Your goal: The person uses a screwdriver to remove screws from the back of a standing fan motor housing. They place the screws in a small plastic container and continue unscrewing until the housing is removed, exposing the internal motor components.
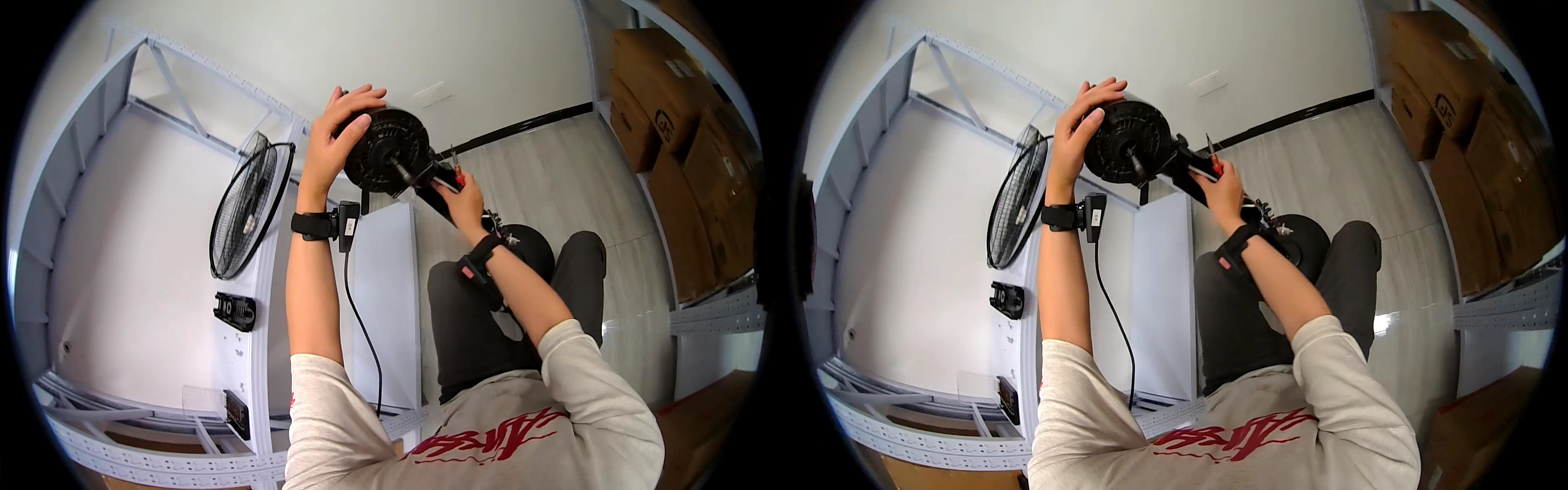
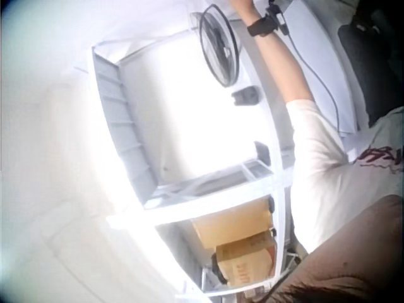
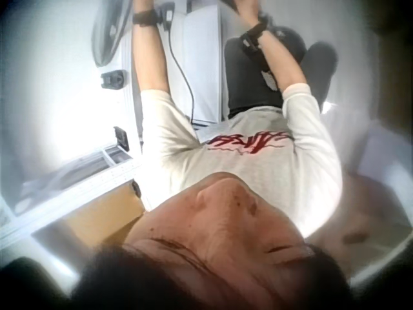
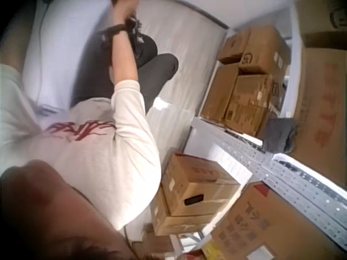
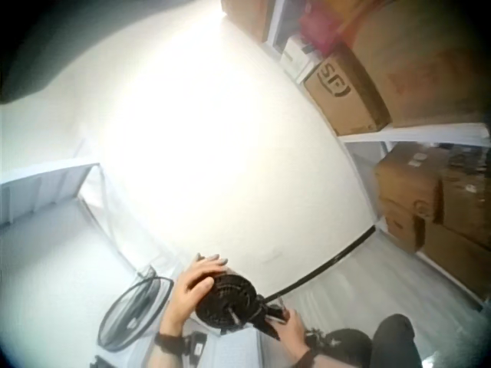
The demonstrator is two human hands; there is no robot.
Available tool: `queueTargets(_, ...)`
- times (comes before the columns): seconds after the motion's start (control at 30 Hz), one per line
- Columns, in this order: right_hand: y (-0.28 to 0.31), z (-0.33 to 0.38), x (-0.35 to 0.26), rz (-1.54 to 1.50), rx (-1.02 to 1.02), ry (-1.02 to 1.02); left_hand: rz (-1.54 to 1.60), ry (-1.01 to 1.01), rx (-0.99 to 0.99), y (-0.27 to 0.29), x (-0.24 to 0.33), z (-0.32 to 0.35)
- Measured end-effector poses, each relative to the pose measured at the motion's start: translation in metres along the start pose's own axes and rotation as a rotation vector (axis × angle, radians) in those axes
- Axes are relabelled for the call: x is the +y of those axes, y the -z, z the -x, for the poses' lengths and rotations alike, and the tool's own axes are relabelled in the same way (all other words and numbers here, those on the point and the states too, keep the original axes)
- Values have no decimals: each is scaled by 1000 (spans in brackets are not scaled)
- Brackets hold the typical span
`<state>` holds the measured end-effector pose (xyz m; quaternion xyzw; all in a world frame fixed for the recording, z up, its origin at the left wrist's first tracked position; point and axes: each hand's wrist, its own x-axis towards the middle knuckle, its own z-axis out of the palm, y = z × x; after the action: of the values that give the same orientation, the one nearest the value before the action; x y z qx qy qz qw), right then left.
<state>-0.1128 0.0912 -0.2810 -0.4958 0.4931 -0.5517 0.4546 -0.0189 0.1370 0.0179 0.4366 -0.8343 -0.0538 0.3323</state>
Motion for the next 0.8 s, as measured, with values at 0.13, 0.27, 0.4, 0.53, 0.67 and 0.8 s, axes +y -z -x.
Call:
queueTargets(0.13, 36, 2, -7, 54, -81, 113, 43, -48, 49, -3, -6, 12)
queueTargets(0.27, 77, -5, -4, -33, -169, 161, 58, -116, 58, -10, -6, 8)
queueTargets(0.4, 148, -7, -47, -143, -369, 127, 86, -204, 31, -14, -6, -9)
queueTargets(0.53, 180, -6, -76, -130, -548, 164, -32, -183, 31, -8, -12, 4)
queueTargets(0.67, 195, -12, -107, -60, -626, 231, 118, -138, 198, -27, 1, 9)
queueTargets(0.8, 186, -10, -113, -128, -645, 175, 193, -156, 257, -35, 0, 12)
